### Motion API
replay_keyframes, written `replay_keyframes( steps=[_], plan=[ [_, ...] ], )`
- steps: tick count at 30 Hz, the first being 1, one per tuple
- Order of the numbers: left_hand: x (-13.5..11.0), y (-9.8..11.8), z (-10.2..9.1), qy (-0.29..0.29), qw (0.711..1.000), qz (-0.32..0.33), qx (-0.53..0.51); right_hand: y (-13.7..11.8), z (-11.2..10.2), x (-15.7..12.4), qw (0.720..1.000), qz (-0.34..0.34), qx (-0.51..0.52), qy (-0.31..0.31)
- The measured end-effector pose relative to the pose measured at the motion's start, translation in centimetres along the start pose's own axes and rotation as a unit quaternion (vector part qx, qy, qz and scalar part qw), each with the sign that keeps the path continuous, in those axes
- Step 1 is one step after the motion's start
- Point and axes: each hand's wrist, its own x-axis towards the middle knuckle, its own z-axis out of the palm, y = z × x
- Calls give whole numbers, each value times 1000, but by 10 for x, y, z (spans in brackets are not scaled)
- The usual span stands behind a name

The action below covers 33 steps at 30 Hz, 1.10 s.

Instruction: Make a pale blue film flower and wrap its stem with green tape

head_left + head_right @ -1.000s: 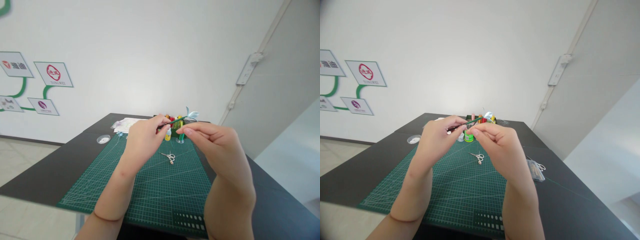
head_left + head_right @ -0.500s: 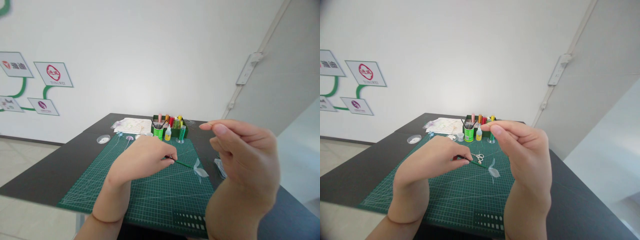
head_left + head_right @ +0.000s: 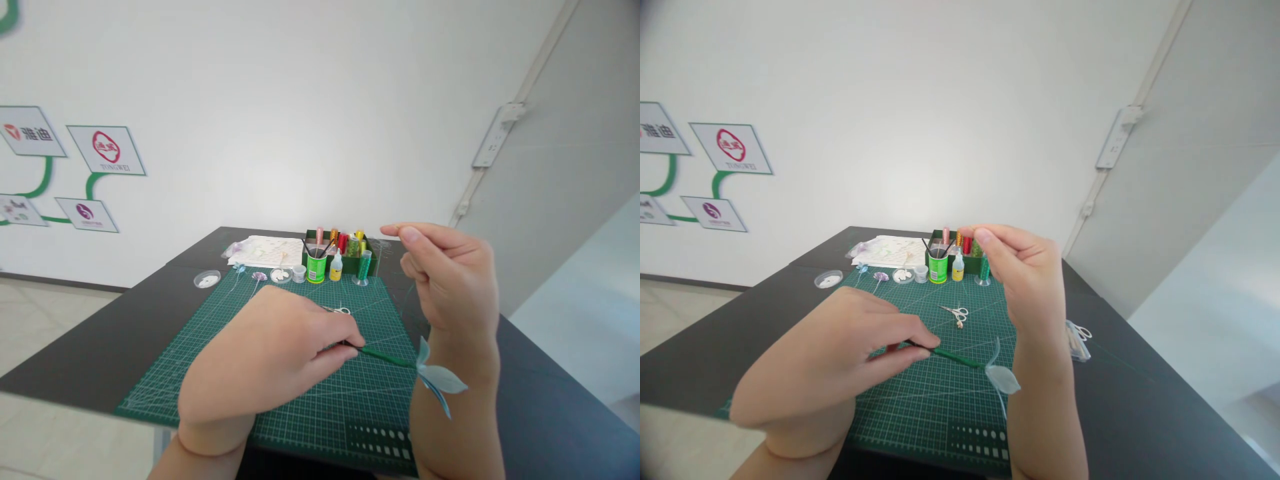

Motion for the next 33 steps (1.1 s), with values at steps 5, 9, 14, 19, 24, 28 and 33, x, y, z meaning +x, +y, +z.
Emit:
replay_keyframes(
  steps=[5, 9, 14, 19, 24, 28, 33],
  plan=[
    [-4, 4, -3, 17, 999, -9, -25, -1, 5, 2, 1000, 15, -16, -5],
    [-6, 7, -5, 38, 998, -26, -36, -2, 7, 4, 999, 37, -7, -16],
    [-9, 8, -7, 68, 996, -20, -50, 3, 10, 6, 999, 36, -20, -25],
    [-12, 11, -10, 128, 989, -22, -66, 10, 11, 8, 995, 28, -54, -81],
    [-13, 14, -10, 193, 978, -39, -62, 13, 11, 12, 968, 67, -138, -199],
    [-10, 12, -11, 239, 967, -66, -50, 19, 12, 14, 953, 101, -129, -254],
    [-4, -1, -11, 324, 938, -105, -61, 24, 9, 14, 952, 88, -131, -263]
  ],
)
